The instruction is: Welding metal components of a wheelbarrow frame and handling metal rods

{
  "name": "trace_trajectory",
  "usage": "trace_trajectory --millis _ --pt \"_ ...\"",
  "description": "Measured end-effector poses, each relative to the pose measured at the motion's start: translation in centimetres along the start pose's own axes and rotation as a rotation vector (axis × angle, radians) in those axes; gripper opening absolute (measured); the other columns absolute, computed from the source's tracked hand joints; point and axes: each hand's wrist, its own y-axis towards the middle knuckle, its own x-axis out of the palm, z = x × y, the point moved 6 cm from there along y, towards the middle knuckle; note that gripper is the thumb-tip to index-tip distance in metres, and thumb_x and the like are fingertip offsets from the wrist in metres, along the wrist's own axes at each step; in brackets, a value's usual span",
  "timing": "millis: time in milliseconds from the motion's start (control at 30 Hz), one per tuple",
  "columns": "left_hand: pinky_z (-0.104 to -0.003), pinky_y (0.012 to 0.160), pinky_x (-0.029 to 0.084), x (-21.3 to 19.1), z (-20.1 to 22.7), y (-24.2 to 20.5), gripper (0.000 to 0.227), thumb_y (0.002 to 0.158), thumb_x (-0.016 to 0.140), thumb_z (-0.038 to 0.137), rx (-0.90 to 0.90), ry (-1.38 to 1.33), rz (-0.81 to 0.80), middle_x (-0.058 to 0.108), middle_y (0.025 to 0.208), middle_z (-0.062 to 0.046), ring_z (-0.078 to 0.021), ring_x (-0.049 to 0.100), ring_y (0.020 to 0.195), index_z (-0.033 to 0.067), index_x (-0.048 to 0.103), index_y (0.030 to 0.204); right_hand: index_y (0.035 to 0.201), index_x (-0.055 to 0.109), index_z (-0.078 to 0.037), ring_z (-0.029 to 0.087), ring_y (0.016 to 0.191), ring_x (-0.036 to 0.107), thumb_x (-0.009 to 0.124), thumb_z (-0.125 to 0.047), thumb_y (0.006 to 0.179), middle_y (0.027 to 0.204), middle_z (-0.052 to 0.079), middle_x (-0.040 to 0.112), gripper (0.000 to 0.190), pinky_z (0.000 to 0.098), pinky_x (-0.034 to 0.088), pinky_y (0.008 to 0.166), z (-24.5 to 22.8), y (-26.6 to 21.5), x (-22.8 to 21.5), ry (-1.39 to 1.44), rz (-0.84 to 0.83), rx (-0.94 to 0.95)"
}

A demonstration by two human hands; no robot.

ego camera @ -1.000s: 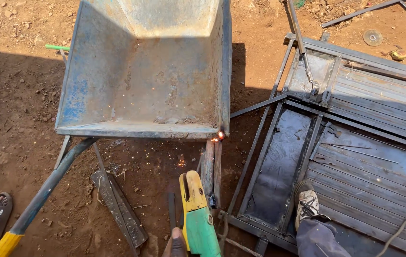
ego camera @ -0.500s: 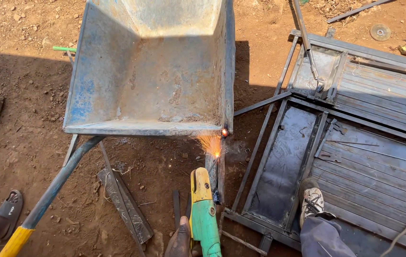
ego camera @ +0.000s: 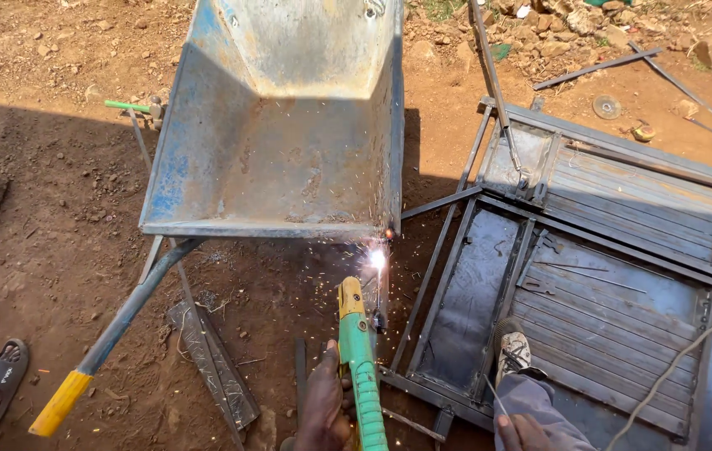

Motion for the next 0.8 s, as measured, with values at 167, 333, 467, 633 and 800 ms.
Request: trace_trajectory --millis 167,333,467,633,800 --pt "-0.038 0.065 0.046 1.4 0.2 1.2 0.078 0.096 0.040 0.069 0.106 0.034 -0.079 0.065 0.108 -0.016 -0.0249 0.057 0.084 0.0107 0.066 0.141 0.108 0.064 -0.001 0.035 0.112 0.076 0.061 -0.040 0.096 0.125 0.018 0.078 0.041 0.0470 0.057 0.094 -26.5 -15.5 -2.5 0.721 -0.266 0.302" --pt "-0.036 0.053 0.032 1.2 -0.2 -1.2 0.053 0.096 0.056 0.067 0.152 -0.349 -0.114 0.044 0.074 -0.002 -0.0163 0.035 0.058 0.0151 0.067 0.094 0.095 0.033 -0.015 0.025 0.078 0.075 0.078 -0.030 0.092 0.096 0.013 0.062 0.047 0.0439 0.067 0.070 -30.0 -17.8 2.0 0.754 -0.426 0.082" --pt "-0.044 0.099 0.049 -0.5 1.4 -7.2 0.061 0.103 0.038 0.050 0.495 -0.094 -0.030 0.074 0.131 -0.011 -0.0278 0.067 0.120 0.0067 0.072 0.131 0.089 0.029 -0.014 0.032 0.070 0.074 0.081 -0.021 0.088 0.098 0.020 0.065 0.053 0.0449 0.058 0.058 -27.9 -18.7 3.0 0.898 -0.400 0.041" --pt "-0.046 0.082 0.046 -1.3 0.3 -11.4 0.054 0.106 0.037 0.047 0.461 0.087 0.108 0.074 0.111 -0.013 -0.0317 0.066 0.099 0.0085 0.074 0.117 0.086 0.028 -0.015 0.021 0.066 0.042 0.079 -0.018 0.095 0.082 0.010 0.043 0.052 0.0369 0.044 0.063 -26.7 -19.0 3.6 0.920 -0.418 -0.067" --pt "-0.052 0.113 0.042 -1.2 -0.7 -15.4 0.078 0.095 0.036 0.064 0.480 0.153 0.191 0.040 0.159 -0.013 -0.0360 0.046 0.143 0.0171 0.039 0.156 0.085 0.034 -0.019 0.013 0.069 0.035 0.077 -0.031 0.096 0.078 -0.001 0.042 0.046 0.0304 0.032 0.061 -25.6 -16.7 3.5 0.631 -0.318 -0.141"
